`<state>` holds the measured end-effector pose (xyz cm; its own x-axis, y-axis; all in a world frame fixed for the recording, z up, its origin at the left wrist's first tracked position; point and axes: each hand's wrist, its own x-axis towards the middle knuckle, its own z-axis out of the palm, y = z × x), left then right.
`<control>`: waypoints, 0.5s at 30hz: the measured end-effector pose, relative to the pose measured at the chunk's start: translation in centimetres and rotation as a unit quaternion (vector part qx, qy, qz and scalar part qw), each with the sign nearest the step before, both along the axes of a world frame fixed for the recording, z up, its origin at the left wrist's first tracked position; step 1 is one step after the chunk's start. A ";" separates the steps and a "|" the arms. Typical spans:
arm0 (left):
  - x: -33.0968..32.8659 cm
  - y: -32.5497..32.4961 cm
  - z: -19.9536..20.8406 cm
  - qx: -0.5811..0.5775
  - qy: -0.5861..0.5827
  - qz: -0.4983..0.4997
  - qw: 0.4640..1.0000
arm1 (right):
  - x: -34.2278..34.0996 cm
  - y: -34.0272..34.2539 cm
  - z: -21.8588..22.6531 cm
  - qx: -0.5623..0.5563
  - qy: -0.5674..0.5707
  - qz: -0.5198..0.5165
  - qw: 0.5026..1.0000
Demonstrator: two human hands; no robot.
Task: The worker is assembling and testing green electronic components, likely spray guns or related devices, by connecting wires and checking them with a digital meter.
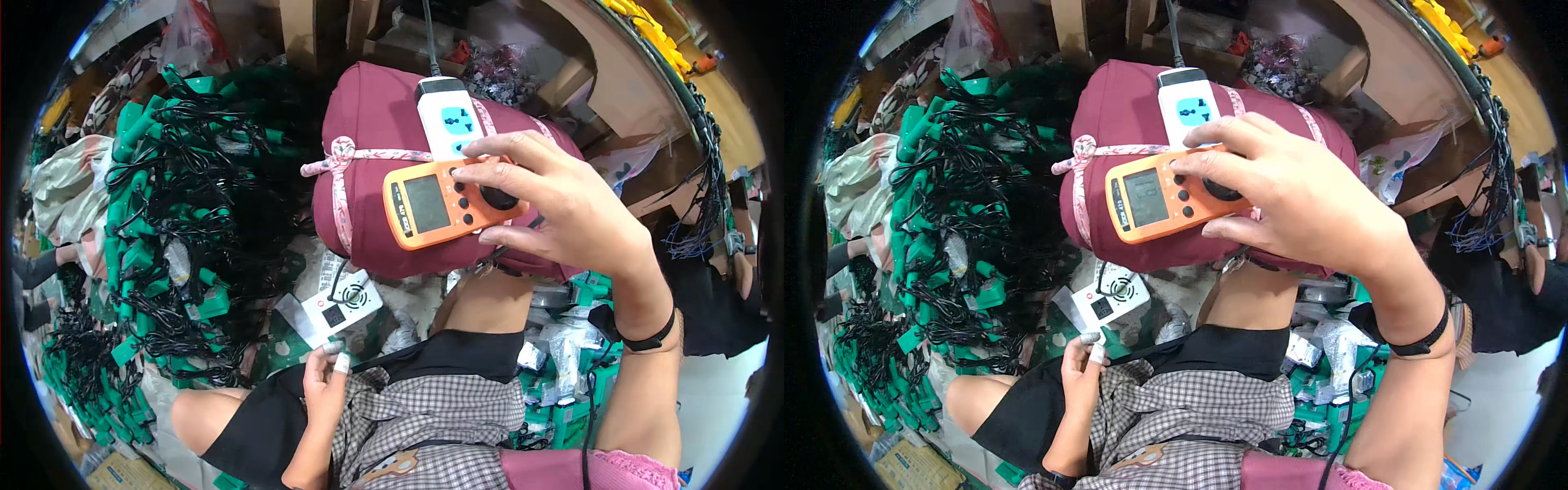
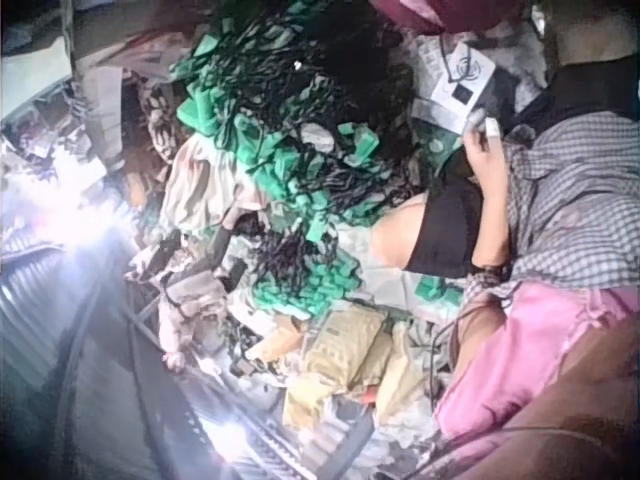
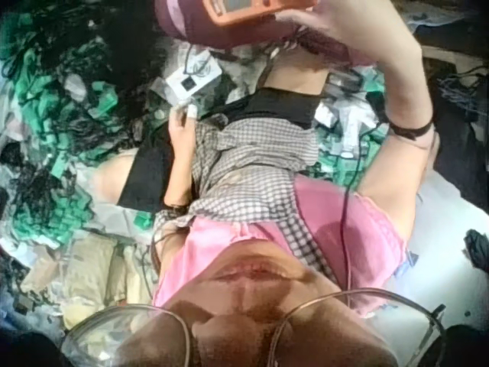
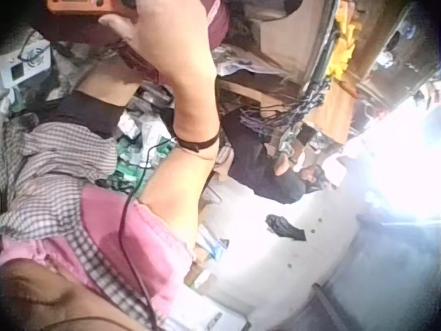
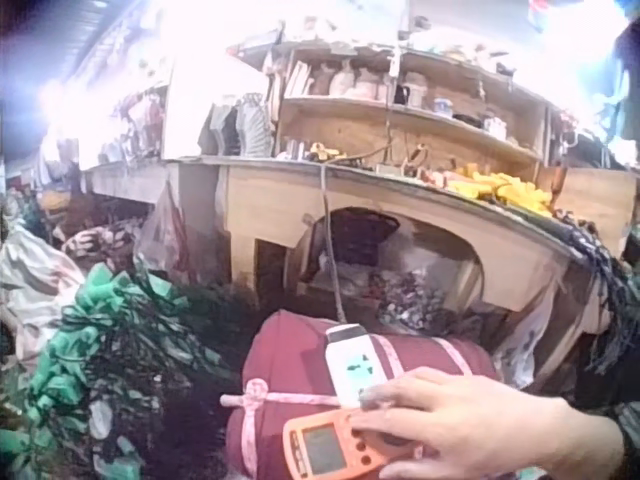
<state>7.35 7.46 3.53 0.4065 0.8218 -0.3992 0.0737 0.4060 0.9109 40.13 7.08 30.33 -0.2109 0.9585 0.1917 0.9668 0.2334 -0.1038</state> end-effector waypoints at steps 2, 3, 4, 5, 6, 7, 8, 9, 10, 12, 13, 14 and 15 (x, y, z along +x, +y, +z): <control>0.2 -0.1 -0.6 0.007 -0.009 -0.013 1.000 | 0.1 0.1 0.0 -0.015 -0.005 0.010 1.000; 0.3 0.0 -0.7 0.003 -0.014 -0.011 1.000 | 0.0 0.1 -0.1 0.001 -0.009 0.013 1.000; 0.4 0.0 -0.7 0.000 -0.014 -0.012 1.000 | -0.2 0.3 -0.2 -0.002 -0.009 0.013 1.000; 0.5 0.1 -0.6 -0.002 -0.015 -0.009 1.000 | -0.4 0.4 -0.2 -0.005 -0.016 0.010 1.000; 0.5 0.3 -0.6 -0.003 -0.016 -0.007 1.000 | -0.6 0.6 -0.2 -0.008 -0.023 0.005 1.000; 0.6 0.4 -0.4 -0.013 -0.028 0.001 1.000 | -0.6 0.6 -0.2 -0.010 -0.022 0.004 1.000; 0.5 0.4 -0.6 -0.015 -0.027 0.000 1.000 | -0.6 0.6 -0.2 -0.018 -0.018 -0.002 1.000; 0.4 0.4 -0.8 -0.004 -0.023 0.006 1.000 | -0.5 0.6 -0.2 -0.027 -0.015 -0.007 1.000; 0.4 0.4 -1.0 0.008 -0.018 0.012 1.000 | -0.4 0.4 -0.2 -0.028 -0.016 -0.007 0.999; 0.3 0.4 -0.7 0.002 -0.019 0.012 1.000 | -0.1 0.0 -0.3 -0.023 -0.018 -0.022 0.999; 0.3 0.4 -0.6 -0.001 -0.019 0.012 1.000 | 0.0 -0.1 -0.4 -0.024 -0.017 -0.021 0.999; 0.2 0.4 -0.8 -0.002 -0.018 0.013 1.000 | 0.1 -0.2 -0.5 -0.011 -0.016 -0.026 0.999; 0.2 0.4 -0.9 0.000 -0.016 0.009 1.000 | 0.1 -0.3 -0.5 0.003 -0.015 -0.031 0.999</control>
